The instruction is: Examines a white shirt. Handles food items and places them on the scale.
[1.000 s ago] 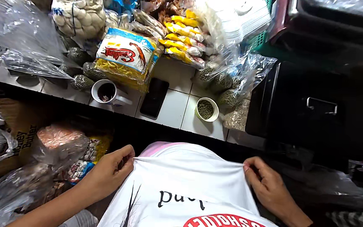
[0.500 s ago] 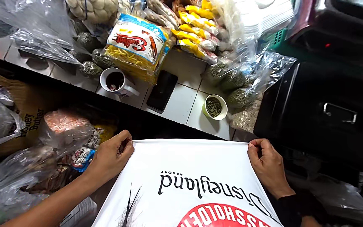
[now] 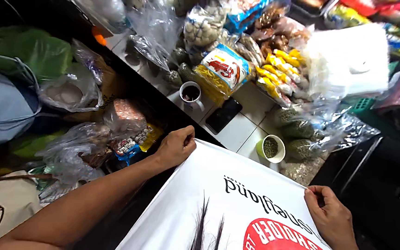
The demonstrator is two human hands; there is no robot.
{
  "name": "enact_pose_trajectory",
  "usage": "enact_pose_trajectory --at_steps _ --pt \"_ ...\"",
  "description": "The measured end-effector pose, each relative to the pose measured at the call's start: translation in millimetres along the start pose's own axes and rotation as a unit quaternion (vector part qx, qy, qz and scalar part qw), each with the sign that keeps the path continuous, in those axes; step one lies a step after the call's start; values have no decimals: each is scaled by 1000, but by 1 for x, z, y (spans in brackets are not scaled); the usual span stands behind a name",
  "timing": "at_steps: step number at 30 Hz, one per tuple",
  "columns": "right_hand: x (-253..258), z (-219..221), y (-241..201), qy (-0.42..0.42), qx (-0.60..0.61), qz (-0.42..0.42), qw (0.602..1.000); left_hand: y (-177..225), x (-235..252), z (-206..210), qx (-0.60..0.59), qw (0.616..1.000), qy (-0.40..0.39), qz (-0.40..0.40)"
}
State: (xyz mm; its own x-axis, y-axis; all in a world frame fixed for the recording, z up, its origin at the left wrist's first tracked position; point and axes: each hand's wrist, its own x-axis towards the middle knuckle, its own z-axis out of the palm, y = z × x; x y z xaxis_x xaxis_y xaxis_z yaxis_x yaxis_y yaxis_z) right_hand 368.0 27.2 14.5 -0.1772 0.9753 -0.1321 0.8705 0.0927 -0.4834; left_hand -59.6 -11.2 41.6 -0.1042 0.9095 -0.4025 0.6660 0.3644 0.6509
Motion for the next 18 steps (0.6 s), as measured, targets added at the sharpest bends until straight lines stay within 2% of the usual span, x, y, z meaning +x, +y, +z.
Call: enact_pose_trajectory --at_steps 3,6,8,10,13,16,17,18 --pt "4 -8 -7 -13 8 -5 1000 7 1 -6 -21 999 -38 0" --pt "4 -15 -9 -91 41 -8 995 13 5 -7 -44 994 -95 13" --pt "4 -24 -8 -131 96 -32 986 19 11 -10 -77 983 -158 60" --pt "7 -32 -9 -156 225 -80 959 29 18 -7 -154 956 -194 158" --pt "15 -29 -20 -212 398 -163 878 52 39 28 -273 873 -255 312" --pt "20 -13 -26 -269 457 -241 813 70 54 60 -279 818 -395 311" --pt "20 -14 -25 -271 454 -239 814 71 60 64 -261 824 -400 303" --pt "20 -17 -22 -248 443 -224 832 73 69 65 -241 841 -373 309"
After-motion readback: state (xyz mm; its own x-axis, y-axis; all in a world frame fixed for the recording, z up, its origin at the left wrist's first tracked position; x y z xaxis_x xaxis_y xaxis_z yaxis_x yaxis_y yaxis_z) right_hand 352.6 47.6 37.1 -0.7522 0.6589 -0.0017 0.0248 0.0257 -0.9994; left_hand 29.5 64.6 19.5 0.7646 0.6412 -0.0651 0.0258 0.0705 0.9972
